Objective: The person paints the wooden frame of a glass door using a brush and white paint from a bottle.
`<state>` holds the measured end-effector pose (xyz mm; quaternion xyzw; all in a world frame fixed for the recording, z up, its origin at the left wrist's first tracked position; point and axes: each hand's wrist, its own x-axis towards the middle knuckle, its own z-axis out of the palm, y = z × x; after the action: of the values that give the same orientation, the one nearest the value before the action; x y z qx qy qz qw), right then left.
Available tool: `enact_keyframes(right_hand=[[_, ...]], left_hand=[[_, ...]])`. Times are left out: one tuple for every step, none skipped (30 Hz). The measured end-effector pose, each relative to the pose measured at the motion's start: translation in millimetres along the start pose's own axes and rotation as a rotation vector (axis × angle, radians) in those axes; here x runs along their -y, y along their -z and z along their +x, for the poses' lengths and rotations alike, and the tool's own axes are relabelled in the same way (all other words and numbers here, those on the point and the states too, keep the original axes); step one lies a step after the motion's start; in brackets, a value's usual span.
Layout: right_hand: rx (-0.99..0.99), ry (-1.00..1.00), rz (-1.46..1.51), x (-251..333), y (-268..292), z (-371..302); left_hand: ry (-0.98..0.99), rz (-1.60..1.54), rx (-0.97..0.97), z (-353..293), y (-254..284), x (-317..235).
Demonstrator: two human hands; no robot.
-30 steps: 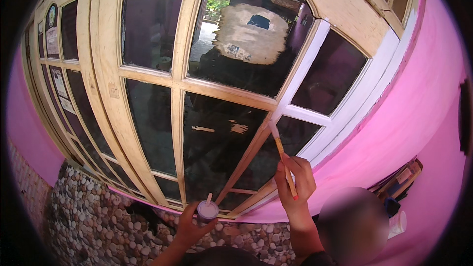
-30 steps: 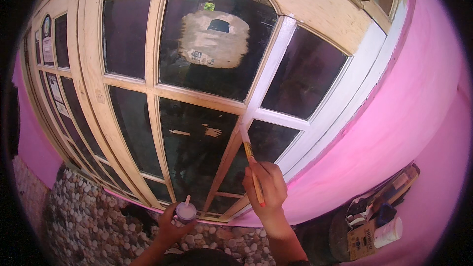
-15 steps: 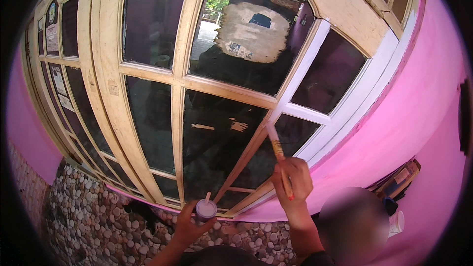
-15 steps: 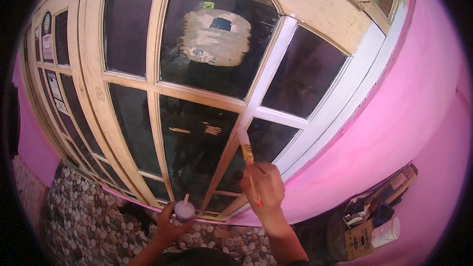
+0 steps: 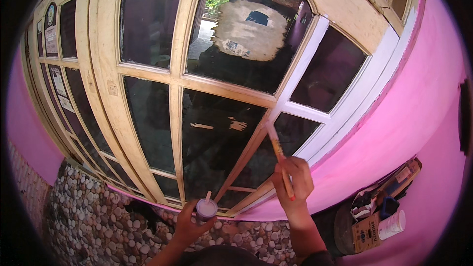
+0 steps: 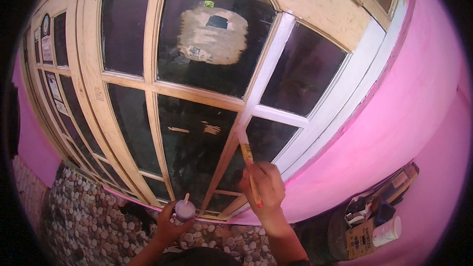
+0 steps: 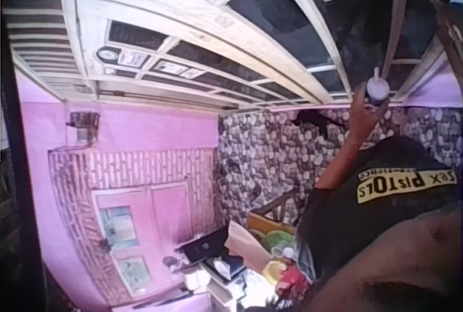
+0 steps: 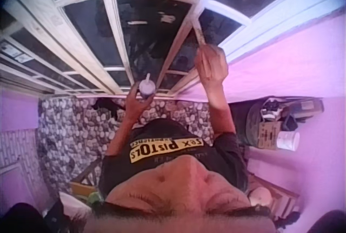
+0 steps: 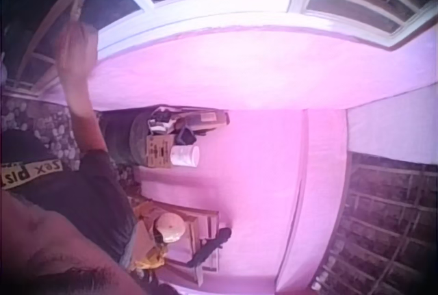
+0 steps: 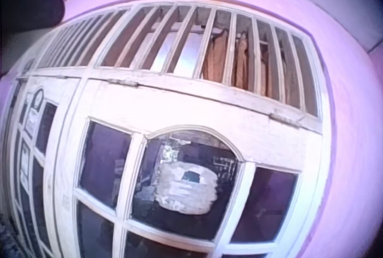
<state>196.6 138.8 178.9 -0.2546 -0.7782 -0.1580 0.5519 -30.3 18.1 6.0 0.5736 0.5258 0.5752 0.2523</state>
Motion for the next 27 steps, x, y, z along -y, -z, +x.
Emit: enact_keyframes(right_hand=[[-0.054, 0.026, -0.01, 0, 0, 8], [-0.056, 0.022, -0.006, 0, -2, 15], [-0.072, 0.036, -0.018, -1, -4, 22], [-0.088, 0.049, -0.029, -1, -6, 25], [-0.089, 0.048, -0.032, -2, -7, 24], [-0.057, 0.025, -0.016, -3, -8, 19], [-0.024, 0.003, 0.002, -4, -11, 14], [-0.024, 0.003, -0.015, -4, -7, 7], [-0.006, -0.026, 0.02, -5, -8, -6], [0.014, -0.055, 0.054, -6, -7, -14], [0.015, -0.058, 0.057, -3, -6, -15], [0.013, -0.059, 0.06, -2, -4, -11], [-0.015, -0.051, 0.07, -2, -2, -7], [-0.043, -0.044, 0.08, -3, -1, -3], [-0.056, -0.045, 0.08, -4, -1, 2], [-0.062, -0.026, 0.066, -6, -3, 6], [-0.068, -0.008, 0.053, -7, -3, 9], [-0.083, -0.007, 0.05, -8, -3, 6], [-0.045, -0.04, 0.084, -9, -4, -1], [-0.011, -0.068, 0.12, -10, -4, -9], [-0.02, -0.113, 0.139, -9, -2, -18], [-0.037, -0.103, 0.135, -8, 3, -22], [-0.06, -0.147, 0.118, -7, 7, -25], [-0.08, -0.194, 0.101, -6, 11, -27], [-0.093, -0.244, 0.115, -6, 16, -29], [-0.112, -0.235, 0.122, -8, 21, -36], [-0.138, -0.376, 0.291, -10, 24, -46]], left_hand=[[-0.003, 0.009, -0.005, 0, 1, 2], [-0.001, 0.015, -0.005, -1, 1, 4], [0.001, 0.023, -0.007, -2, 2, 6], [0.004, 0.031, -0.009, -2, 2, 7], [0.003, 0.03, -0.006, -2, 1, 7], [0.021, 0.01, -0.001, -1, 1, 5], [0.04, -0.01, 0.004, -1, 0, 5], [0.033, -0.02, 0.016, 1, -1, 2], [0.029, -0.011, 0.016, 0, -2, 2], [0.025, -0.003, 0.017, 0, -4, 1], [0.026, 0.001, 0.015, 0, -3, 2], [0.029, -0.003, 0.008, 0, -2, 3], [0.032, -0.007, 0.002, -2, -2, 5], [0.032, -0.003, 0.003, -4, -4, 9], [0.03, 0.002, -0.001, -4, -4, 12], [0.03, 0.006, -0.006, -3, -4, 14], [0.021, 0.015, -0.004, -5, -5, 13], [0.046, 0.013, 0.002, -3, -6, 5], [0.073, 0.012, 0.006, -1, -6, 0], [0.055, 0.02, 0.005, 0, -6, 1], [0.069, 0.021, 0.013, 0, -8, 3], [0.083, 0.023, 0.02, -2, -11, 7], [0.061, 0.049, -0.014, -6, -14, 16], [0.046, 0.057, -0.022, -6, -15, 17], [0.074, 0.041, 0.009, -5, -16, 16], [0.098, 0.027, 0.041, -4, -17, 14], [0.066, 0.041, 0.034, -5, -18, 11]])
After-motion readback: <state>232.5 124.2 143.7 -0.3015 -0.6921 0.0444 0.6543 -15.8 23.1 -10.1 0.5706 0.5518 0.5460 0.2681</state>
